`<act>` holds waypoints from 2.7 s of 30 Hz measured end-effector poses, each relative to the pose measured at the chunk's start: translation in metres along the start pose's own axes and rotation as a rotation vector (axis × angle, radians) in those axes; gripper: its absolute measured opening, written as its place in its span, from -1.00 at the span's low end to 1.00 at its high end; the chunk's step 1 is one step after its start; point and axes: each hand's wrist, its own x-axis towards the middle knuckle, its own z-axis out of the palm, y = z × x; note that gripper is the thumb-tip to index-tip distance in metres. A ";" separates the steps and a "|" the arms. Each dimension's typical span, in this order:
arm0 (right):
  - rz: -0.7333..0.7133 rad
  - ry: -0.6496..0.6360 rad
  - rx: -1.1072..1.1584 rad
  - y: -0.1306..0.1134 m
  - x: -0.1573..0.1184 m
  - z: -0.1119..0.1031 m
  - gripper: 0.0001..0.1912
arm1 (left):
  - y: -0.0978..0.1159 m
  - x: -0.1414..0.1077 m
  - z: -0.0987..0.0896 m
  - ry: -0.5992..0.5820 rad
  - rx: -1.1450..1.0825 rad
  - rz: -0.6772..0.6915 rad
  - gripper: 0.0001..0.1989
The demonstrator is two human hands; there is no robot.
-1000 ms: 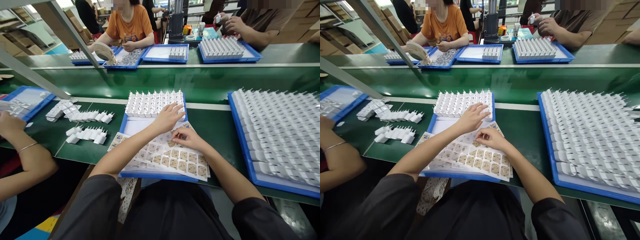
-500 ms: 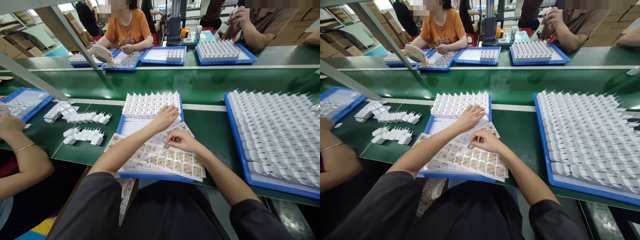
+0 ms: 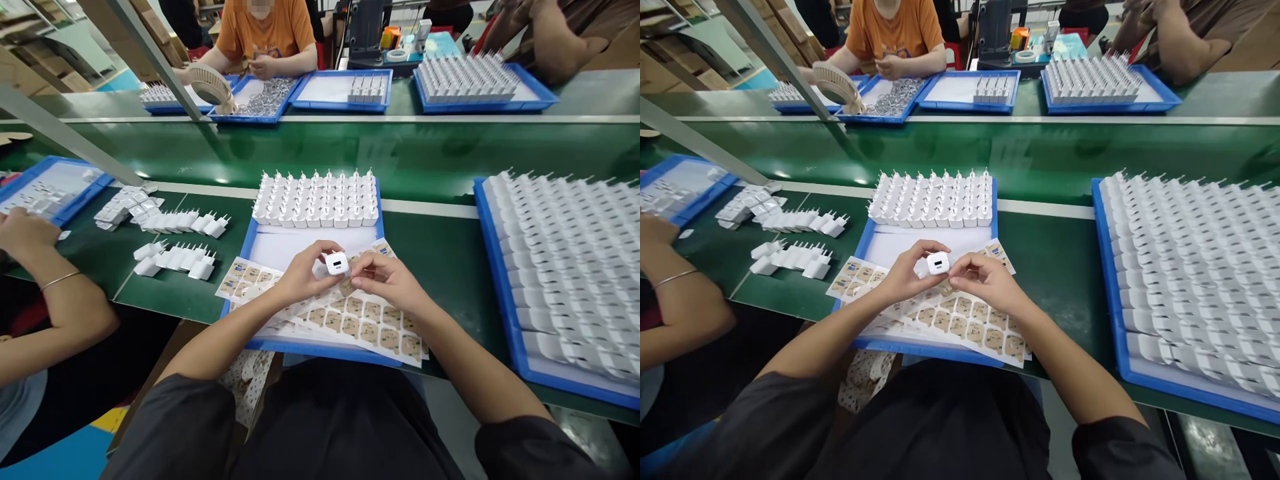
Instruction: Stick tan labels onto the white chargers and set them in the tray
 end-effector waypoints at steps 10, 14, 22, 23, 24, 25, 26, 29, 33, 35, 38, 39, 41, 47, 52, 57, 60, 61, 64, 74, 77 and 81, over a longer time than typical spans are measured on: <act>0.040 0.045 0.112 0.004 0.001 0.004 -0.78 | -0.007 -0.007 0.008 -0.120 -0.428 -0.141 -0.61; 0.044 0.077 0.162 0.011 0.002 0.005 -0.79 | -0.010 -0.011 0.017 -0.072 -0.447 -0.114 -0.53; 0.063 0.077 0.356 0.012 0.005 0.010 -0.74 | -0.004 -0.015 0.016 0.064 -0.339 -0.078 -0.26; 0.060 0.078 0.369 0.012 0.006 0.010 -0.74 | -0.002 -0.015 0.015 0.081 -0.340 -0.085 -0.27; 0.058 0.077 0.372 0.012 0.006 0.011 -0.73 | -0.001 -0.015 0.014 0.096 -0.340 -0.097 -0.31; 0.060 0.074 0.369 0.012 0.005 0.012 -0.73 | 0.000 -0.015 0.013 0.106 -0.336 -0.112 -0.36; 0.065 0.072 0.363 0.012 0.005 0.013 -0.72 | 0.001 -0.015 0.012 0.116 -0.327 -0.128 -0.42; 0.085 0.075 0.360 0.014 0.005 0.016 -0.70 | 0.001 -0.014 0.010 0.108 -0.302 -0.137 -0.51; 0.090 0.057 0.337 0.015 0.005 0.018 -0.73 | -0.005 -0.012 0.010 0.099 -0.275 -0.053 -0.47; 0.082 0.057 0.291 0.013 0.003 0.017 -0.76 | -0.008 -0.012 0.010 0.108 -0.233 -0.013 -0.49; 0.016 0.129 0.210 0.006 -0.001 0.016 -0.84 | -0.009 -0.013 0.012 0.129 -0.128 0.079 -0.52; -0.016 0.171 0.184 0.003 -0.003 0.016 -0.87 | -0.009 -0.014 0.012 0.138 -0.093 0.109 -0.53; -0.062 0.253 0.137 -0.001 -0.005 0.016 -0.91 | -0.007 -0.015 0.014 0.150 -0.038 0.162 -0.56; -0.039 0.346 0.076 -0.002 -0.004 0.020 -0.93 | -0.003 -0.016 0.016 0.159 0.054 0.323 -0.58; -0.035 0.364 0.056 -0.003 -0.003 0.021 -0.91 | -0.001 -0.014 0.014 0.155 0.087 0.356 -0.58; -0.028 0.365 0.050 -0.004 -0.002 0.021 -0.88 | -0.003 -0.015 0.015 0.146 0.090 0.367 -0.57; -0.022 0.362 0.053 -0.003 -0.002 0.021 -0.87 | -0.004 -0.015 0.015 0.142 0.097 0.367 -0.57; -0.020 0.360 0.056 -0.003 -0.002 0.021 -0.87 | -0.004 -0.015 0.015 0.142 0.098 0.367 -0.57; -0.011 0.357 0.062 -0.003 -0.001 0.021 -0.87 | -0.003 -0.015 0.014 0.141 0.099 0.372 -0.57; -0.007 0.352 0.050 -0.001 -0.002 0.021 -0.87 | -0.001 -0.014 0.014 0.144 0.113 0.379 -0.57; 0.000 0.357 0.043 -0.001 -0.001 0.021 -0.86 | -0.001 -0.014 0.014 0.144 0.118 0.377 -0.58; -0.006 0.360 0.042 0.000 -0.001 0.022 -0.86 | 0.000 -0.014 0.013 0.142 0.126 0.373 -0.58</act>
